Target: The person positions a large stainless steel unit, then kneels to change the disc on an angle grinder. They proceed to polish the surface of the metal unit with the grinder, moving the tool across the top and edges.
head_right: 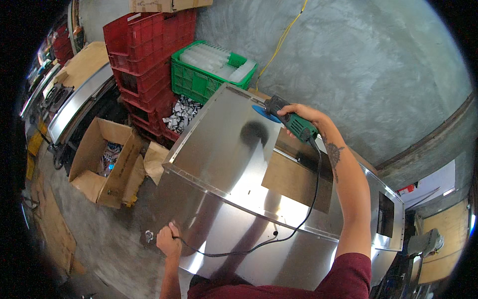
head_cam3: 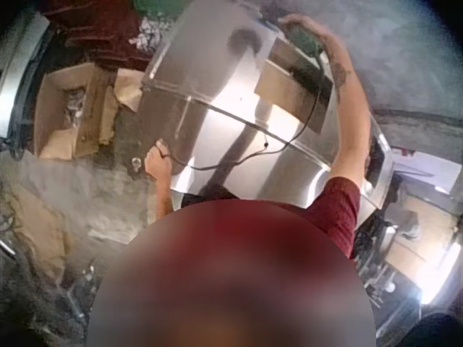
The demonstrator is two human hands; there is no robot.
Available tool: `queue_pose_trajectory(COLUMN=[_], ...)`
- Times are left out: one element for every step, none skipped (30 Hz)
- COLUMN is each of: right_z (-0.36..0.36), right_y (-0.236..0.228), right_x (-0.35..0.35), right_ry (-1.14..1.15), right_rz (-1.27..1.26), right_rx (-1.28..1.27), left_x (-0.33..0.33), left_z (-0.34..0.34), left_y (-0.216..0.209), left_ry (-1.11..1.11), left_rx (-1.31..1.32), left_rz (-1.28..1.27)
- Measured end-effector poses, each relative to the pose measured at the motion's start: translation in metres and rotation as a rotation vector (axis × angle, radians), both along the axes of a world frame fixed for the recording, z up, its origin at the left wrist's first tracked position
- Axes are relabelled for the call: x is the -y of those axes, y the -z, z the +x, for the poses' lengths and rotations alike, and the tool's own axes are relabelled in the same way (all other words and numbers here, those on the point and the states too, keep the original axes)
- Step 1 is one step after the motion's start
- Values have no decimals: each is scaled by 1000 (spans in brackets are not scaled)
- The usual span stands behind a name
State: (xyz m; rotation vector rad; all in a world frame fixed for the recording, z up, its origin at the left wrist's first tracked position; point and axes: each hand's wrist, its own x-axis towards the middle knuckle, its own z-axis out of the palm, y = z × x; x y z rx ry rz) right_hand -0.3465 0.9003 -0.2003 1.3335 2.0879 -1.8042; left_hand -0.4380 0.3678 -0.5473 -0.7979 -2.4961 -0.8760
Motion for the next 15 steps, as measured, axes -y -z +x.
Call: queue_pose_trajectory(right_z=[-8,-15,-21,-27,-32,-36,-39,-42,-43,-44,-45,-46,-47,-47,-48], right_y=[2,5,7,9,12,14,15,17,18,19,20,21,22,23,24], right_x=[-7,-12,-18,-22,-26,-29,-32,-35,-37,-39,-40,-42,-43,-44,-44], right_ry=[-10,-18,-16,-14,-9,-10,-9,-6,26,26,29,30,22,7,-9], right_rz=[8,24,25,32,40,20,1,-16,-24,-27,-29,-29,-31,-26,-20], right_rx=[13,32,34,43,64,63,72,81,87,92,95,97,92,84,74], left_x=[1,1,2,2,2,2,3,3,4,4,5,6,6,7,7], left_z=[0,0,-1,-1,-2,-2,-2,-2,-2,-3,-3,-2,-1,-1,-1], left_y=[0,-1,-2,-2,-2,-1,-1,1,2,3,5,6,7,8,9], left_ry=[5,6,19,28,34,43,50,57,62,70,71,72,62,52,49], left_rx=[-5,5,-6,0,9,15,23,31,18,7,17,5,14,17,33], left_rz=[-8,-32,-15,-14,-19,-10,-6,0,2,4,-4,-10,-27,-38,-38])
